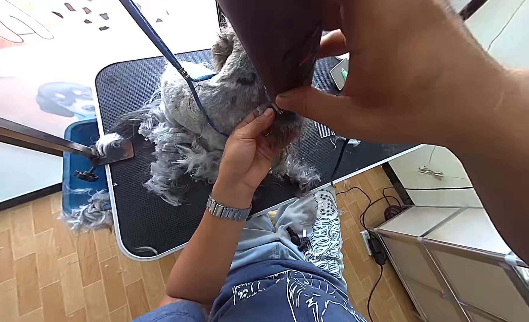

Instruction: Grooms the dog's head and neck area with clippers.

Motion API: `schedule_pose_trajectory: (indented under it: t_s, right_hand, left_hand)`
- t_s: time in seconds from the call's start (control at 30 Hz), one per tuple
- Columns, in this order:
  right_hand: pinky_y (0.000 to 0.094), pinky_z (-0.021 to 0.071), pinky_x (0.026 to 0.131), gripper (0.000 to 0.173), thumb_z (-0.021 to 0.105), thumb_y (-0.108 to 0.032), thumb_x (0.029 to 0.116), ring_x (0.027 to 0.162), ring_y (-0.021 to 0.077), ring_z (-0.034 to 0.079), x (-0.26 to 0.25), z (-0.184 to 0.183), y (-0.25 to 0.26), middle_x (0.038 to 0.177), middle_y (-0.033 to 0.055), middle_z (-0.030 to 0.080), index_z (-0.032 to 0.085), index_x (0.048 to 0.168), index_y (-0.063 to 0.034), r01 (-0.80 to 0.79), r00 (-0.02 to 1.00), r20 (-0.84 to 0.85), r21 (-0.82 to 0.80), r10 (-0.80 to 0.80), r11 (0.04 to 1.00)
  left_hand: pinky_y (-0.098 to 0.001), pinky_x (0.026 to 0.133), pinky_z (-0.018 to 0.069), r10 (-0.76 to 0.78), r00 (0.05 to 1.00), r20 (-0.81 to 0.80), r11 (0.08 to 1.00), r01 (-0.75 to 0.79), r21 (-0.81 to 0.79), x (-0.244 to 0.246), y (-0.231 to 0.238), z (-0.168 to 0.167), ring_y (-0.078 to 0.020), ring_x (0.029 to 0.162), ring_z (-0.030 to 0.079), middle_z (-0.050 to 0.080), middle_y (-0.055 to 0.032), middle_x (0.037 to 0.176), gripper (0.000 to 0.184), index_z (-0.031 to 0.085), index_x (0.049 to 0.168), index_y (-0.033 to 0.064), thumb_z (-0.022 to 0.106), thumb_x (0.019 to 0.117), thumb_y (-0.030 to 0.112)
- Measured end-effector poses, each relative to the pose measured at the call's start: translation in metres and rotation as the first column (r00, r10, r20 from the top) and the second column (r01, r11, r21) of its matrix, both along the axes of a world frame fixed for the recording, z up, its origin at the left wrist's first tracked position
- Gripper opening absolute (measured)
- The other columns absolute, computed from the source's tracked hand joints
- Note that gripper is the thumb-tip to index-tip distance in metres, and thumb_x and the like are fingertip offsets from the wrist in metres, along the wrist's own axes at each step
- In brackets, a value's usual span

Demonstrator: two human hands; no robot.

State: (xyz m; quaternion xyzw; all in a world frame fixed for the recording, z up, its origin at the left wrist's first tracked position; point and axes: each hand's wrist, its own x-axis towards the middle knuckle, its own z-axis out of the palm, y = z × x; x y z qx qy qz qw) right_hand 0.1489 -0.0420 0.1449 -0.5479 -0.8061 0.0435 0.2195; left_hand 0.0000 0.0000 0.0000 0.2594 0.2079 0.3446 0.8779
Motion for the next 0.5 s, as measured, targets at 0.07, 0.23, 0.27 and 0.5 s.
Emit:
schedule_pose_trajectory:
  t_s: [0.07,0.23,0.27,0.5]
  right_hand:
    - [0.0221,0.0533,0.098,0.05,0.067,-0.028,0.0938,0.121,0.0067,0.06,0.001,-0.001,-0.002,0.123,0.0066,0.063,0.054,0.135,-0.0029,-0.002,1.0,0.02,-0.036,0.003,0.999]
    - [0.0247,0.0554,0.097,0.067,0.072,-0.023,0.0901,0.115,0.0089,0.064,0.01,-0.007,-0.017,0.122,0.0075,0.065,0.042,0.146,-0.0027,-0.029,0.999,0.032,-0.076,0.031,0.997]
    - [0.0266,0.0553,0.097,0.071,0.072,-0.023,0.0899,0.115,0.0098,0.064,0.013,-0.008,-0.022,0.122,0.007,0.065,0.038,0.149,-0.0046,-0.025,0.999,0.035,-0.098,0.028,0.995]
    - [0.0316,0.0606,0.096,0.075,0.073,-0.017,0.0907,0.118,0.0157,0.065,0.054,-0.032,-0.073,0.129,0.0099,0.061,0.028,0.147,0.0036,0.173,0.87,-0.472,0.024,-0.141,0.985]
  left_hand:
    - [-0.0293,0.079,0.0617,-0.005,1.0,-0.009,1.0,0.005,0.009,0.001,0.0,-0.001,-0.0109,0.086,0.072,0.071,-0.0002,0.097,0.015,0.063,0.111,0.0174,0.049,0.1075,0.022]
    - [-0.0297,0.079,0.0624,-0.002,1.0,-0.018,1.0,0.002,0.008,0.006,-0.002,-0.001,-0.0114,0.085,0.073,0.071,-0.0012,0.097,0.014,0.061,0.111,0.0154,0.048,0.1079,0.02]
    - [-0.0298,0.079,0.0625,0.004,0.999,-0.033,1.0,-0.003,0.018,0.007,-0.002,-0.001,-0.0114,0.085,0.073,0.071,-0.001,0.097,0.014,0.061,0.111,0.0153,0.048,0.1079,0.019]
    - [-0.0134,0.05,0.0423,0.059,0.986,-0.157,0.987,-0.033,0.16,0.022,-0.019,-0.012,-0.0012,0.054,0.049,0.064,0.0013,0.083,0.006,0.056,0.103,0.0171,0.052,0.1061,0.013]
